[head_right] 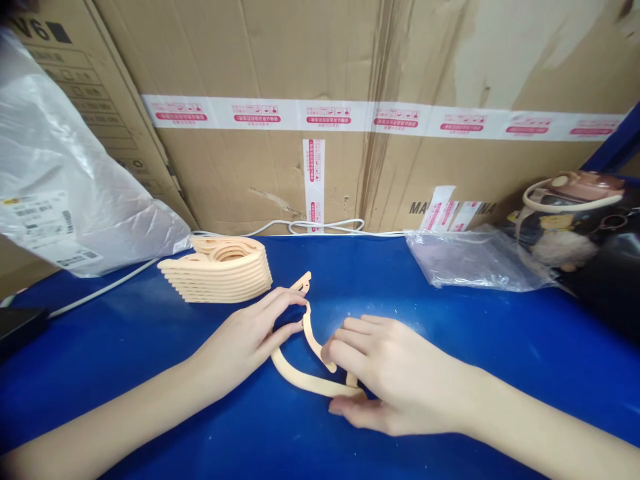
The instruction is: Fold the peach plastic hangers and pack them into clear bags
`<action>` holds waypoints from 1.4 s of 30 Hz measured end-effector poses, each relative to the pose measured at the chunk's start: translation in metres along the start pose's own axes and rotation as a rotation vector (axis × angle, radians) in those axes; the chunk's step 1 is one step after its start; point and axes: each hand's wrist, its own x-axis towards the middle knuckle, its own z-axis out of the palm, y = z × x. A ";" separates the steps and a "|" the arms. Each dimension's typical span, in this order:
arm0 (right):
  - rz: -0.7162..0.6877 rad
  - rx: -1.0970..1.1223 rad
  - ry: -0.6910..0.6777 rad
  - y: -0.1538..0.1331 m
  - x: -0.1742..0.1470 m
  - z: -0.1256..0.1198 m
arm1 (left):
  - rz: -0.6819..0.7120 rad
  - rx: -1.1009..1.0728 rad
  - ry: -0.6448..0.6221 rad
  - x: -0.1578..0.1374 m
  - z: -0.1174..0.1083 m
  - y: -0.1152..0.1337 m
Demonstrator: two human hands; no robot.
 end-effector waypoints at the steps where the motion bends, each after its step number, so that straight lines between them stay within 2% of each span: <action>1: -0.002 -0.002 0.001 0.000 0.000 0.001 | 0.004 0.011 0.002 0.000 0.000 0.000; 7: -0.046 -0.028 -0.029 -0.001 0.000 -0.001 | 0.052 -0.027 0.013 -0.002 -0.003 -0.002; 14: 0.002 -0.063 -0.053 0.006 0.003 -0.006 | 0.135 -0.138 0.033 0.000 0.001 -0.007; 18: -0.008 -0.118 0.000 0.023 0.002 -0.004 | 0.137 -0.101 0.045 -0.001 0.002 -0.009; 21: 0.048 -0.177 0.081 0.032 0.001 0.000 | 0.141 -0.095 0.041 -0.002 0.001 -0.010; 24: 0.127 -0.200 0.127 0.032 0.001 0.001 | 0.145 -0.091 0.054 -0.002 -0.001 -0.009; 27: 0.152 -0.168 0.105 0.026 0.002 -0.001 | 0.137 -0.082 0.060 -0.002 -0.002 -0.007; 31: 0.111 -0.090 0.047 0.021 0.004 -0.004 | 0.132 -0.082 0.022 -0.003 -0.003 -0.004; 35: 0.082 -0.049 0.033 0.023 0.004 -0.004 | 0.185 -0.085 -0.005 -0.005 -0.002 -0.004; 42: 0.006 0.015 -0.022 0.022 0.005 -0.002 | 0.203 -0.034 -0.123 -0.009 0.000 -0.002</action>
